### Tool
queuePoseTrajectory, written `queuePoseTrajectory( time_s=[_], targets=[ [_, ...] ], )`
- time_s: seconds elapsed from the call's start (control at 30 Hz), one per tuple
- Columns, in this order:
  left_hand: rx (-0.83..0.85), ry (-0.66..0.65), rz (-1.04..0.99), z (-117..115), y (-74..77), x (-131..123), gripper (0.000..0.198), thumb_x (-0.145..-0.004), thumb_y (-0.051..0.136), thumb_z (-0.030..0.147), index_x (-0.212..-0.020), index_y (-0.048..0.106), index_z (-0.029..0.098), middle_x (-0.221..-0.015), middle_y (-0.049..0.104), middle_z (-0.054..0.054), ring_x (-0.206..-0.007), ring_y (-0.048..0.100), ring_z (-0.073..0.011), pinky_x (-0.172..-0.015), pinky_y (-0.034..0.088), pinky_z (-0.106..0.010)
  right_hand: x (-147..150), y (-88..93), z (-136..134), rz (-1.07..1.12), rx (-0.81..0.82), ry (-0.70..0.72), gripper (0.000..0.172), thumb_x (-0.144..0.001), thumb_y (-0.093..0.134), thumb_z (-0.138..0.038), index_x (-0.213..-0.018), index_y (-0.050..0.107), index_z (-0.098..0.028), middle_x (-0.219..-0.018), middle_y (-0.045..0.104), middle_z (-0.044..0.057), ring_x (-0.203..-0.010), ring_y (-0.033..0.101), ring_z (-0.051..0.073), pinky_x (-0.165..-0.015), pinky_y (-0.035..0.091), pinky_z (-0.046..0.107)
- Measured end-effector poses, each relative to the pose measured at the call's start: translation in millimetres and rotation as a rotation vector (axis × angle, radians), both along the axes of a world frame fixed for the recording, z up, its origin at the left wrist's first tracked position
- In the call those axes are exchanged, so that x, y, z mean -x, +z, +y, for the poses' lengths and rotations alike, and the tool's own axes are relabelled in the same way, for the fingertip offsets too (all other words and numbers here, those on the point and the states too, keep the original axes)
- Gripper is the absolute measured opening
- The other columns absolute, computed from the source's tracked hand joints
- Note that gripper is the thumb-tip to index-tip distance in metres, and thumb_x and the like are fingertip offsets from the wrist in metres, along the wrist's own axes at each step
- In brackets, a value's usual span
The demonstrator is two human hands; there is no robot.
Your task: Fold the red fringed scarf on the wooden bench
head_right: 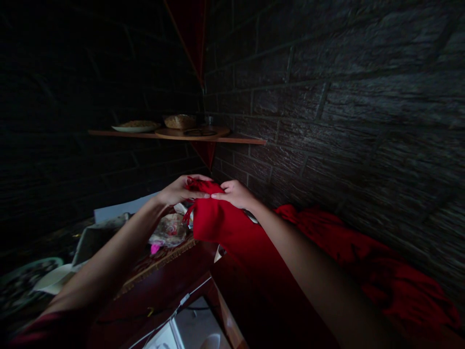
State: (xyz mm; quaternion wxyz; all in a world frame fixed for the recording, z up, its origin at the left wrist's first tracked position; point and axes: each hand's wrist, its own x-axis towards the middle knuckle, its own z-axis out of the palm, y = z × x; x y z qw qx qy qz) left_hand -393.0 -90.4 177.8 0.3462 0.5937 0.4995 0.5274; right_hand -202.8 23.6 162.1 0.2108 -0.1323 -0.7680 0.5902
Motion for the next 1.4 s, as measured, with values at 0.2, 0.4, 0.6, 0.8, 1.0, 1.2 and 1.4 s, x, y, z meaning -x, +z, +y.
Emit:
queuePoseTrajectory(
  time_s=[0.2, 0.4, 0.6, 0.8, 1.0, 1.2, 1.4],
  targets=[
    [-0.025, -0.038, 0.143, -0.2, 2.2, -1.9, 0.051, -0.071, 0.083, 0.030, -0.116, 0.068, 0.010, -0.100, 0.076, -0.011, -0.084, 0.071, -0.0188, -0.080, 0.056, -0.029, -4.7, -2.3, 0.0, 0.041, 0.033, -0.001, 0.039, -0.063, 0.086, -0.049, -0.077, 0.069, -0.017, -0.080, 0.074, 0.002, -0.071, 0.066, 0.016, -0.066, 0.051, 0.028],
    [-0.009, 0.001, 0.320, -4.1, 15.7, -4.7, 0.056, -0.081, 0.073, 0.045, -0.125, 0.062, 0.012, -0.115, 0.072, -0.013, -0.092, 0.070, -0.0202, -0.083, 0.056, -0.032, -3.1, -1.1, 5.0, 0.083, 0.078, -0.069, 0.038, -0.062, 0.086, -0.047, -0.079, 0.072, -0.015, -0.080, 0.074, 0.002, -0.071, 0.065, 0.016, -0.069, 0.049, 0.027],
    [-0.073, 0.005, 0.310, 3.6, 11.1, -3.7, 0.068, -0.075, 0.079, 0.043, -0.131, 0.057, 0.013, -0.115, 0.072, -0.014, -0.098, 0.070, -0.0224, -0.091, 0.056, -0.037, 4.7, -4.1, 6.1, 0.113, 0.007, -0.144, 0.037, -0.066, 0.082, -0.049, -0.074, 0.070, -0.014, -0.074, 0.072, 0.002, -0.066, 0.061, 0.014, -0.063, 0.044, 0.025],
    [-0.198, 0.227, 0.406, 12.4, 11.8, -0.1, 0.064, -0.078, 0.073, 0.053, -0.127, 0.061, 0.014, -0.122, 0.069, -0.013, -0.108, 0.066, -0.0251, -0.097, 0.053, -0.038, -11.3, -16.7, 15.1, 0.133, -0.027, -0.221, 0.038, -0.073, 0.078, -0.047, -0.093, 0.072, -0.015, -0.095, 0.074, 0.006, -0.083, 0.066, 0.016, -0.081, 0.052, 0.030],
    [-0.199, 0.208, 0.488, 16.8, 24.9, 0.9, 0.062, -0.079, 0.072, 0.055, -0.126, 0.064, 0.015, -0.115, 0.071, -0.011, -0.099, 0.068, -0.0230, -0.091, 0.055, -0.036, -55.8, -69.5, 44.0, -0.078, 0.052, -0.250, 0.067, -0.048, 0.094, -0.032, -0.108, 0.069, -0.016, -0.110, 0.071, 0.010, -0.101, 0.066, 0.021, -0.100, 0.049, 0.039],
    [-0.175, 0.246, 0.417, 16.5, 44.1, 8.6, 0.064, -0.075, 0.076, 0.057, -0.125, 0.065, 0.019, -0.109, 0.073, -0.007, -0.092, 0.067, -0.0199, -0.084, 0.056, -0.031, -75.3, -110.5, 48.4, -0.095, 0.047, -0.165, 0.049, -0.059, 0.084, -0.054, -0.087, 0.068, -0.017, -0.099, 0.074, 0.006, -0.092, 0.067, 0.023, -0.087, 0.052, 0.037],
    [-0.073, 0.294, 0.249, 18.5, 43.5, 19.3, 0.065, -0.072, 0.080, 0.055, -0.124, 0.066, 0.018, -0.106, 0.073, -0.002, -0.087, 0.063, -0.0141, -0.083, 0.053, -0.026, -73.5, -102.5, 42.8, -0.076, -0.047, -0.239, 0.047, -0.064, 0.077, -0.060, -0.076, 0.066, -0.016, -0.082, 0.071, 0.002, -0.079, 0.063, 0.020, -0.069, 0.047, 0.028]
  ],
)
